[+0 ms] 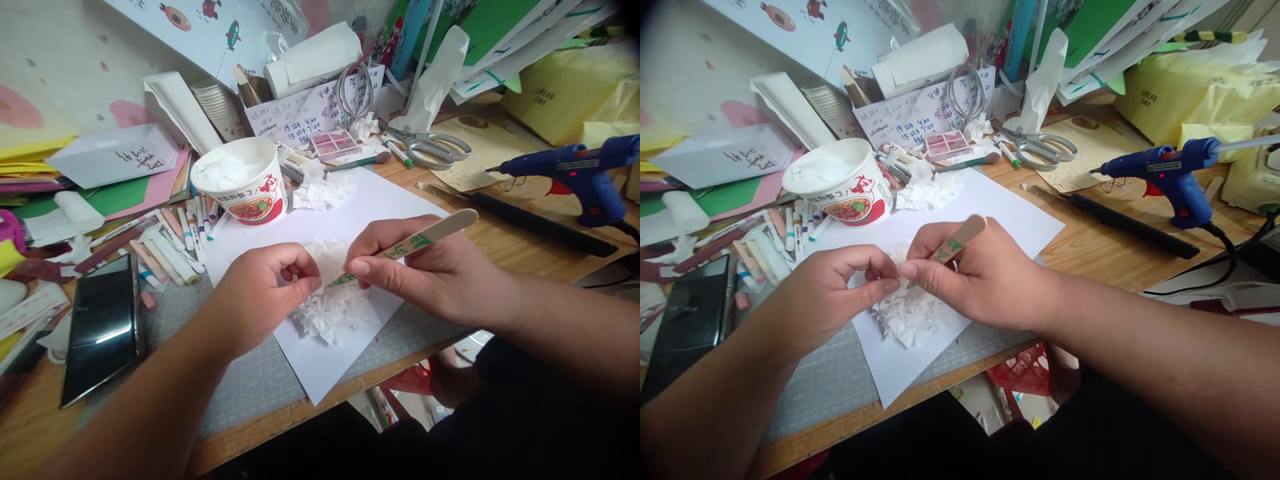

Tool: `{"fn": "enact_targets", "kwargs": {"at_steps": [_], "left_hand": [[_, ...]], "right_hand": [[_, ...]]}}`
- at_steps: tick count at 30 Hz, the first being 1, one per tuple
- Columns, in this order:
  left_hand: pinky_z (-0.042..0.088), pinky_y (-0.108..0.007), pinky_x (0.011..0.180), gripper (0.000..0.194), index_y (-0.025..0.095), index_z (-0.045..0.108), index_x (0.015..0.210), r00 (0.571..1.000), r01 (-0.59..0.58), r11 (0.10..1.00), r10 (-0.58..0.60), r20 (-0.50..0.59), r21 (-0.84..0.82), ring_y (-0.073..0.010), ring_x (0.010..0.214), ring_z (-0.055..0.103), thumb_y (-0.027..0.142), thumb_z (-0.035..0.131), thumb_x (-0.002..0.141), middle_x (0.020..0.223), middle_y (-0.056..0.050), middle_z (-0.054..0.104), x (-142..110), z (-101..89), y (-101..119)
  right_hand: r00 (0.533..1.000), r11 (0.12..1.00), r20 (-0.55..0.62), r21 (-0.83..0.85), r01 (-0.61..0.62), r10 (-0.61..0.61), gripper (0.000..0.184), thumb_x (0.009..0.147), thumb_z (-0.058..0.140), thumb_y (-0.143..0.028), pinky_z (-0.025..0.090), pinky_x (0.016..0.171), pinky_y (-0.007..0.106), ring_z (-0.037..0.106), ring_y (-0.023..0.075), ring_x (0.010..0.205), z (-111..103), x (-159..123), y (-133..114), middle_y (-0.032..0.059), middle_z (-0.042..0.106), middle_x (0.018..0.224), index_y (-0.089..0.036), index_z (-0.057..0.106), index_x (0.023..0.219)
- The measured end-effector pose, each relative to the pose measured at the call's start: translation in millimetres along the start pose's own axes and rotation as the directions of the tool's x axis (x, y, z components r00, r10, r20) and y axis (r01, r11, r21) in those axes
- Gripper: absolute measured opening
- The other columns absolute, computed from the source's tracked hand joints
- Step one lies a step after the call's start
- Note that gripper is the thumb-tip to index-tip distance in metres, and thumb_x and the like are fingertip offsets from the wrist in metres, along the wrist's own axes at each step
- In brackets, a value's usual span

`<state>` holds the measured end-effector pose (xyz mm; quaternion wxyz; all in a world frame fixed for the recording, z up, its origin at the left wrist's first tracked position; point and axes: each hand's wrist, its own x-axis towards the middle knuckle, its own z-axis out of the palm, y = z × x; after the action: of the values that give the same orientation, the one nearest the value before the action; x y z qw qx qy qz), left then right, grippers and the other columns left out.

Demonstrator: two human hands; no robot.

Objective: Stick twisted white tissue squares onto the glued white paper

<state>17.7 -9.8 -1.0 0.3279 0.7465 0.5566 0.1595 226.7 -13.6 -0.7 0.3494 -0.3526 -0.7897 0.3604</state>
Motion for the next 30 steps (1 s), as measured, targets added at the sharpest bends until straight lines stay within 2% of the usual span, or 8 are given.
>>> {"fn": "enact_targets", "kwargs": {"at_steps": [7,14,22,30], "left_hand": [[0.041,-0.023,0.056,0.008,0.023,0.063,0.073,1.0,-0.018,0.999,0.017,0.003,0.048,-0.0116,0.063,0.054,0.029,0.061,0.078,0.069,0.005,0.061,-1.9,4.6,0.9],[0.044,-0.032,0.077,0.006,0.022,0.063,0.07,0.995,-0.086,0.992,0.092,-0.051,0.095,-0.0179,0.086,0.055,0.026,0.063,0.075,0.086,0.001,0.059,1.9,7.0,-2.2],[0.043,-0.035,0.08,0.008,0.022,0.064,0.069,0.999,-0.04,0.99,0.043,-0.017,0.135,-0.0199,0.09,0.054,0.027,0.062,0.075,0.089,0.0,0.057,2.3,9.2,-3.8],[0.041,-0.036,0.078,0.008,0.021,0.06,0.07,0.997,-0.078,0.971,0.079,0.006,0.226,-0.0215,0.094,0.052,0.019,0.054,0.074,0.089,0.0,0.056,2.8,9.6,-5.1]], "right_hand": [[0.999,0.999,0.031,-0.039,0.024,-0.022,0.017,0.088,0.056,-0.026,0.042,0.055,0.021,0.055,0.0094,0.059,0.8,-2.4,2.4,0.0004,0.063,0.065,-0.015,0.065,0.078],[0.996,0.994,0.058,-0.073,0.079,-0.075,0.014,0.088,0.055,-0.023,0.042,0.055,0.019,0.056,0.0087,0.059,5.3,-3.1,6.3,0.0003,0.065,0.067,-0.015,0.064,0.081],[0.993,0.987,0.064,-0.124,0.102,-0.094,0.014,0.088,0.056,-0.022,0.041,0.058,0.021,0.056,0.0095,0.06,11.7,-3.9,11.8,0.002,0.066,0.069,-0.013,0.065,0.082],[0.991,0.981,0.102,-0.163,0.103,-0.087,0.015,0.088,0.052,-0.02,0.04,0.059,0.023,0.055,0.0111,0.062,17.5,0.6,14.7,0.0038,0.066,0.07,-0.012,0.064,0.083]]}}
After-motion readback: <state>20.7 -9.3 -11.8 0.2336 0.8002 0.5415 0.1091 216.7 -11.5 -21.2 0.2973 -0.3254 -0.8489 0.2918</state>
